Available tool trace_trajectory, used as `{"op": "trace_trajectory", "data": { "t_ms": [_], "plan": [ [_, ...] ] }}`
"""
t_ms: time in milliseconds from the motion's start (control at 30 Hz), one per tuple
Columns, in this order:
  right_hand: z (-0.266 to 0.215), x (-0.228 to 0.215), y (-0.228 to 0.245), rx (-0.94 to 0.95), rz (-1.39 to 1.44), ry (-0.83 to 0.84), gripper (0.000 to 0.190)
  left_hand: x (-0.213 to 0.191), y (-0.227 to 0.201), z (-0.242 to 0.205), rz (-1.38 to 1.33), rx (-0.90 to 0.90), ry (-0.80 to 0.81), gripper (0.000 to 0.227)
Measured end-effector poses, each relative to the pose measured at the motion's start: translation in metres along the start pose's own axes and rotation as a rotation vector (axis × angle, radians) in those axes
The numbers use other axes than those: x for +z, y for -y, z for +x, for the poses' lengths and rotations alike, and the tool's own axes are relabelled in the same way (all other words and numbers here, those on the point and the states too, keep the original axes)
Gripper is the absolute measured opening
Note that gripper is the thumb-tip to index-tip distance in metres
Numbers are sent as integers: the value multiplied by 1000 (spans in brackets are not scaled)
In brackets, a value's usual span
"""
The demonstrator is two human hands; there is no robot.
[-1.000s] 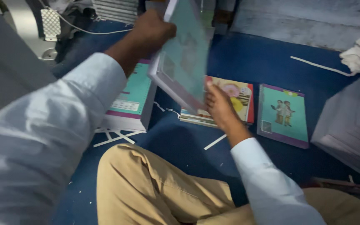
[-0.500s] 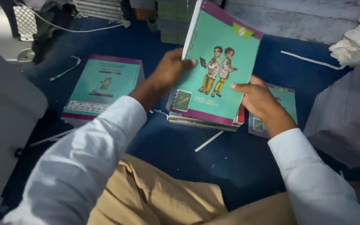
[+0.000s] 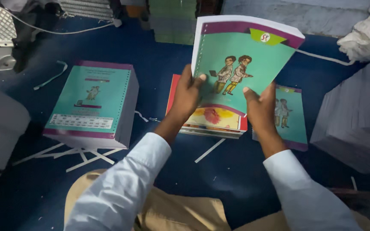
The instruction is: The person sits on the floor and inserts a plastic spiral binding into the punched holes of a notebook. They then flip the notebook over and continue inserting the spiral binding into the opposite side, completing the binding process.
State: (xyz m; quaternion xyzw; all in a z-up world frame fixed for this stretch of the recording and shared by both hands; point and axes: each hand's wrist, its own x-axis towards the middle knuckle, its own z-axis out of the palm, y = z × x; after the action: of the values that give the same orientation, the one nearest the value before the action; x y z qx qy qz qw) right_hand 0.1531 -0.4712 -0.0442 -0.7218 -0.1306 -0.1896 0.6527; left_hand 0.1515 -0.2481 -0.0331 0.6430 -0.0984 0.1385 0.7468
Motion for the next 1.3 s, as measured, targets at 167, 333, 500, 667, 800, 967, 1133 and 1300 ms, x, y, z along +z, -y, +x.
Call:
{"op": "trace_trajectory", "data": {
  "t_ms": [167, 333, 500, 667, 800, 967, 1133, 1300],
  "plan": [
    [-4, 4, -11, 6, -44, 14, 56, -4, 10, -7, -28, -27, -2, 38],
    [-2, 1, 0, 45, 91, 37, 50, -1, 13, -16, -47, -14, -50, 52],
    [0, -4, 10, 170, -49, 38, 39, 9, 10, -25, 158, 53, -171, 47],
    [-2, 3, 13, 117, 127, 62, 50, 12, 7, -26, 128, 68, -163, 44],
    [-3, 3, 15, 32, 137, 117, 48, 14, 9, -30, 217, 88, -193, 37],
    [-7, 3, 16, -5, 119, 100, 49, 19, 8, -31, 171, 64, -191, 30],
    [-5, 3, 15, 43, 94, 41, 47, 18, 3, -30, 170, 119, -181, 31],
    [-6, 2, 9, -38, 62, 112, 52, 12, 1, -37, 235, 88, -132, 40]
  ]
}}
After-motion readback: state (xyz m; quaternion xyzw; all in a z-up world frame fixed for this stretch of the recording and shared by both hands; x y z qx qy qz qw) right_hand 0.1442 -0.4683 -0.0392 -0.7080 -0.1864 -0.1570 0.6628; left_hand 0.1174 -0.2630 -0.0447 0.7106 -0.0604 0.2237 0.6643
